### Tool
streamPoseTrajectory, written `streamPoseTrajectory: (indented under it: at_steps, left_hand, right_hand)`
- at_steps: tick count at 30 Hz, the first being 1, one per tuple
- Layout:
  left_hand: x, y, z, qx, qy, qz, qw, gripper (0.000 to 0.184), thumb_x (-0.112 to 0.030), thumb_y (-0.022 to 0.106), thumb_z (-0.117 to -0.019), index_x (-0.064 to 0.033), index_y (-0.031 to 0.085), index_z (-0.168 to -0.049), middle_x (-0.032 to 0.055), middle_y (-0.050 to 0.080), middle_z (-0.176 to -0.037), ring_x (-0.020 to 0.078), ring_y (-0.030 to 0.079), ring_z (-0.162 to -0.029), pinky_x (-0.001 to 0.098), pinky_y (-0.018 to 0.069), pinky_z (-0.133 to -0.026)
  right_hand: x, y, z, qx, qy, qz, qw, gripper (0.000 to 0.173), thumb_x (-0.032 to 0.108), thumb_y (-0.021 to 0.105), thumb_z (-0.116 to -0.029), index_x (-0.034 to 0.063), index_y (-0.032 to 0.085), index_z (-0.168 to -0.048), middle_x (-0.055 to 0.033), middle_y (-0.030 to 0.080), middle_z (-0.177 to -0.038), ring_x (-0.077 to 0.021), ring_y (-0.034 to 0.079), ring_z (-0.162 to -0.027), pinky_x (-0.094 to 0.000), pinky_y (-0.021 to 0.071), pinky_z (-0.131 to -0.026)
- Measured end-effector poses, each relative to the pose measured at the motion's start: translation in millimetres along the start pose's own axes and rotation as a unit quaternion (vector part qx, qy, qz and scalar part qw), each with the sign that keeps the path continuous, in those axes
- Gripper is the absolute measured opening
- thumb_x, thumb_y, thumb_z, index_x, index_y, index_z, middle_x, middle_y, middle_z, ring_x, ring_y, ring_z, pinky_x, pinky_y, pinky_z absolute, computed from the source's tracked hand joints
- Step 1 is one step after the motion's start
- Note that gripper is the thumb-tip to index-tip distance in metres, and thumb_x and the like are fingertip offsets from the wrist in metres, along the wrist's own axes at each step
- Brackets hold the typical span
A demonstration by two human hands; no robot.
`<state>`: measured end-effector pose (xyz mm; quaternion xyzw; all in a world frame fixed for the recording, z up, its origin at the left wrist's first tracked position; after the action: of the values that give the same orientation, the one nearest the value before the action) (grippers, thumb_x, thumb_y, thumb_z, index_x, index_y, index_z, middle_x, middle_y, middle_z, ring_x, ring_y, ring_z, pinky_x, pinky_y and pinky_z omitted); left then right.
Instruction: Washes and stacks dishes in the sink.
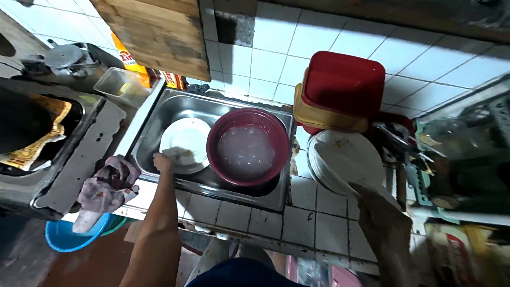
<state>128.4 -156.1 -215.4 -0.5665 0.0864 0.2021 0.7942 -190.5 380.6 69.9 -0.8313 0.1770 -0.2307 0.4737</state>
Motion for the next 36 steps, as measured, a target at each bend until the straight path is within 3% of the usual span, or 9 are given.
streamPoseTrajectory:
  at_steps: [6, 12, 15, 19, 22, 25, 28, 32, 36]
  left_hand:
    - [-2.7, -15.9, 8.1, -0.015, -0.018, 0.052, 0.998, 0.074, -0.029, 0.080, -0.0885, 0.0123, 0.047, -0.140, 0.0333, 0.054, -0.141, 0.0428, 0.052, -0.135, 0.0538, 0.0431, -0.111]
    - [-31.1, -61.9, 29.0, -0.100, 0.093, 0.288, 0.948, 0.075, -0.009, 0.072, -0.0880, 0.0094, 0.034, -0.150, 0.0364, 0.052, -0.138, 0.0470, 0.054, -0.128, 0.0587, 0.0443, -0.107]
    - [-71.6, -96.7, 57.4, -0.128, 0.197, 0.216, 0.948, 0.057, -0.020, 0.055, -0.1046, 0.0058, 0.034, -0.151, 0.0372, 0.058, -0.131, 0.0510, 0.059, -0.121, 0.0623, 0.0453, -0.104]
    - [-116.1, -133.8, 121.2, -0.156, 0.357, 0.079, 0.918, 0.043, -0.020, 0.043, -0.1102, 0.0046, 0.048, -0.145, 0.0373, 0.059, -0.128, 0.0573, 0.061, -0.113, 0.0713, 0.0465, -0.095]
    - [-124.8, -164.9, 172.5, -0.261, 0.422, 0.098, 0.863, 0.039, -0.018, 0.045, -0.1088, 0.0028, 0.054, -0.141, 0.0326, 0.062, -0.125, 0.0501, 0.067, -0.102, 0.0642, 0.0522, -0.086]
    - [-126.8, -176.7, 209.2, -0.289, 0.448, 0.191, 0.824, 0.038, -0.019, 0.048, -0.1089, 0.0032, 0.053, -0.140, 0.0260, 0.069, -0.110, 0.0348, 0.071, -0.092, 0.0495, 0.0568, -0.084]
    - [-151.5, -145.8, 225.8, -0.168, 0.427, 0.181, 0.870, 0.042, -0.021, 0.050, -0.1091, 0.0032, 0.048, -0.143, 0.0273, 0.069, -0.107, 0.0394, 0.071, -0.090, 0.0563, 0.0569, -0.083]
    - [-186.7, -64.5, 231.6, -0.068, 0.444, 0.107, 0.887, 0.033, -0.015, 0.052, -0.1068, 0.0015, 0.056, -0.135, 0.0260, 0.070, -0.097, 0.0441, 0.071, -0.083, 0.0616, 0.0572, -0.074]
    - [-189.1, 5.4, 202.8, 0.005, 0.384, 0.135, 0.913, 0.035, -0.020, 0.049, -0.1089, 0.0030, 0.058, -0.133, 0.0276, 0.070, -0.101, 0.0460, 0.070, -0.092, 0.0637, 0.0548, -0.083]
  right_hand:
    - [-23.5, 46.3, 21.1, -0.004, 0.019, 0.011, 1.000, 0.032, -0.001, 0.051, -0.0985, 0.0001, 0.073, -0.122, -0.0197, 0.074, -0.118, -0.0400, 0.073, -0.107, -0.0521, 0.0575, -0.094]
    - [-47.3, 88.6, 25.2, 0.061, 0.043, -0.012, 0.997, 0.039, 0.002, 0.049, -0.1018, 0.0025, 0.064, -0.138, -0.0208, 0.065, -0.136, -0.0445, 0.060, -0.129, -0.0718, 0.0363, -0.110]
    - [-57.2, 104.1, 21.8, 0.105, 0.070, -0.015, 0.992, 0.042, 0.012, 0.047, -0.1065, 0.0043, 0.056, -0.147, -0.0200, 0.057, -0.147, -0.0482, 0.048, -0.139, -0.0779, 0.0250, -0.112]
    - [-58.6, 106.5, 11.8, 0.124, 0.098, 0.003, 0.987, 0.050, 0.032, 0.038, -0.1096, 0.0042, 0.054, -0.148, -0.0273, 0.042, -0.157, -0.0561, 0.028, -0.148, -0.0792, 0.0158, -0.115]
    - [-27.7, 97.1, -1.1, 0.028, 0.075, -0.063, 0.995, 0.044, 0.028, 0.044, -0.1076, -0.0004, 0.065, -0.135, -0.0269, 0.053, -0.148, -0.0502, 0.044, -0.141, -0.0656, 0.0315, -0.117]
    - [23.5, 123.2, -12.6, -0.002, 0.033, -0.198, 0.980, 0.032, 0.017, 0.053, -0.1020, -0.0014, 0.074, -0.118, -0.0213, 0.069, -0.128, -0.0352, 0.065, -0.122, -0.0485, 0.0525, -0.105]
    - [72.2, 186.6, -31.6, 0.118, 0.018, -0.244, 0.962, 0.026, 0.015, 0.058, -0.1007, 0.0030, 0.076, -0.116, -0.0171, 0.071, -0.125, -0.0326, 0.066, -0.122, -0.0487, 0.0517, -0.106]
    - [103.5, 273.5, -54.4, 0.358, 0.044, -0.178, 0.916, 0.032, 0.013, 0.052, -0.1042, 0.0041, 0.069, -0.130, -0.0182, 0.068, -0.129, -0.0335, 0.062, -0.126, -0.0476, 0.0464, -0.110]
    - [107.7, 338.2, -47.5, 0.537, 0.012, -0.121, 0.835, 0.030, 0.013, 0.052, -0.1035, -0.0036, 0.068, -0.122, -0.0250, 0.064, -0.132, -0.0390, 0.057, -0.130, -0.0549, 0.0413, -0.112]
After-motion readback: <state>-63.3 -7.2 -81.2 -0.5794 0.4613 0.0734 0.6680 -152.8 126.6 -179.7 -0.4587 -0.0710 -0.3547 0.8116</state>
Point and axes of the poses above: each hand's wrist, its own z-axis away from the middle knuckle, its own y-axis out of the palm, x = y × z, the point moved 9 cm from there along -z, towards the middle knuckle
